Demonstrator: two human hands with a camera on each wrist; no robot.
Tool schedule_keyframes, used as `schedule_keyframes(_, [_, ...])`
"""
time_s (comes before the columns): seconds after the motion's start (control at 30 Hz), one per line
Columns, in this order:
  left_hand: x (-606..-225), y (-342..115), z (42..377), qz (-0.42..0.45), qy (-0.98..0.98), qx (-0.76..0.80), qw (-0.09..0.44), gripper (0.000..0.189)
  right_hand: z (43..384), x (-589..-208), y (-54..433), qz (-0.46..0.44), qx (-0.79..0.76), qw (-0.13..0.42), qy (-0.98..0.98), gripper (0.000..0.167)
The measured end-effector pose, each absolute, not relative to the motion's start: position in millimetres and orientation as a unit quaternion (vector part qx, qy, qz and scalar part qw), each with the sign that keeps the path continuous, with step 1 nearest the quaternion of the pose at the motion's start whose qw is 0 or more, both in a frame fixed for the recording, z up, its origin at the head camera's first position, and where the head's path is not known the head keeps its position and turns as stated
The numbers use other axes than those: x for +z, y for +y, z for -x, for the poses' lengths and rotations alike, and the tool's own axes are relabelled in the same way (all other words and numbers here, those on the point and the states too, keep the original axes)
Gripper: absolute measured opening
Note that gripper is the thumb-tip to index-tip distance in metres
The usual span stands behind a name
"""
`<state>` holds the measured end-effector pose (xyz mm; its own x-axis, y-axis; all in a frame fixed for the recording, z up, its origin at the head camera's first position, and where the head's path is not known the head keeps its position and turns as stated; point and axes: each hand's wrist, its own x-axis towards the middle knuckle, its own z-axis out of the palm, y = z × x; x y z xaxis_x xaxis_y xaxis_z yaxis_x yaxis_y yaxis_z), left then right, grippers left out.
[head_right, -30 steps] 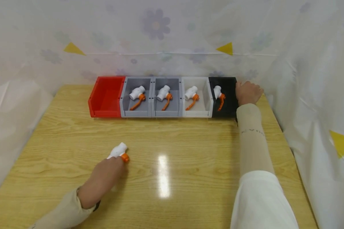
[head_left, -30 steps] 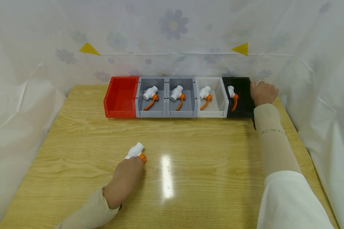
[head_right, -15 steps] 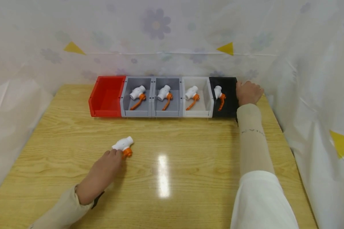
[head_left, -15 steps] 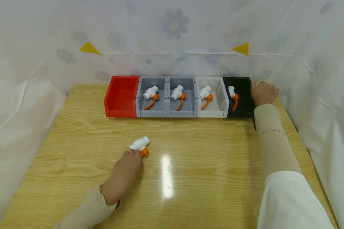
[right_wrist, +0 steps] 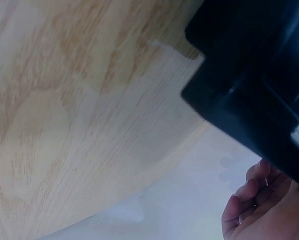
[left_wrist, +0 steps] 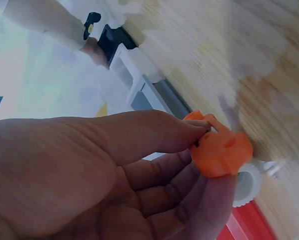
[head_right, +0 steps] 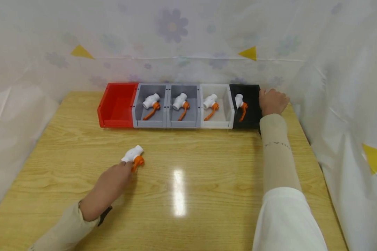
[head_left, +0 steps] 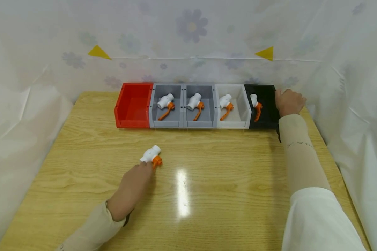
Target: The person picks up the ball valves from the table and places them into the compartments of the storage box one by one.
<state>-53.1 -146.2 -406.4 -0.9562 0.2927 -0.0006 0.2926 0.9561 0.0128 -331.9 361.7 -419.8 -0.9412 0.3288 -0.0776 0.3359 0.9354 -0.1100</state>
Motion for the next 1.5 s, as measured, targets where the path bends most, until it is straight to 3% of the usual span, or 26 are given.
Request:
schedule_keyframes(0.17, [-405.5,-148.5,57.9,-0.134,0.99,0.029,0.044,0.005,332.2,-419.3,361.1,-0.17,-0.062,0.029,0.983,0.087])
schedule_keyframes(0.37, [-407.0,-149.8,60.1,-0.133,0.989,0.041,0.05,0.005,331.0,-419.1,361.3,-0.171,-0.06,0.031,0.983,0.089])
schedule_keyframes(0.77, [-407.4,-152.5,66.4,-0.152,0.986,0.058,0.025,0.013,331.3,-419.8,363.5,-0.171,-0.056,0.033,0.983,0.088])
schedule_keyframes(0.97, [-389.8,-155.5,72.1,-0.151,0.983,0.102,0.022,0.015,330.4,-420.4,364.7,-0.17,-0.058,0.025,0.983,0.088])
schedule_keyframes(1.5, [-337.9,-174.1,107.5,-0.13,0.986,0.084,-0.061,0.021,331.0,-423.2,362.2,-0.165,-0.066,0.018,0.984,0.084])
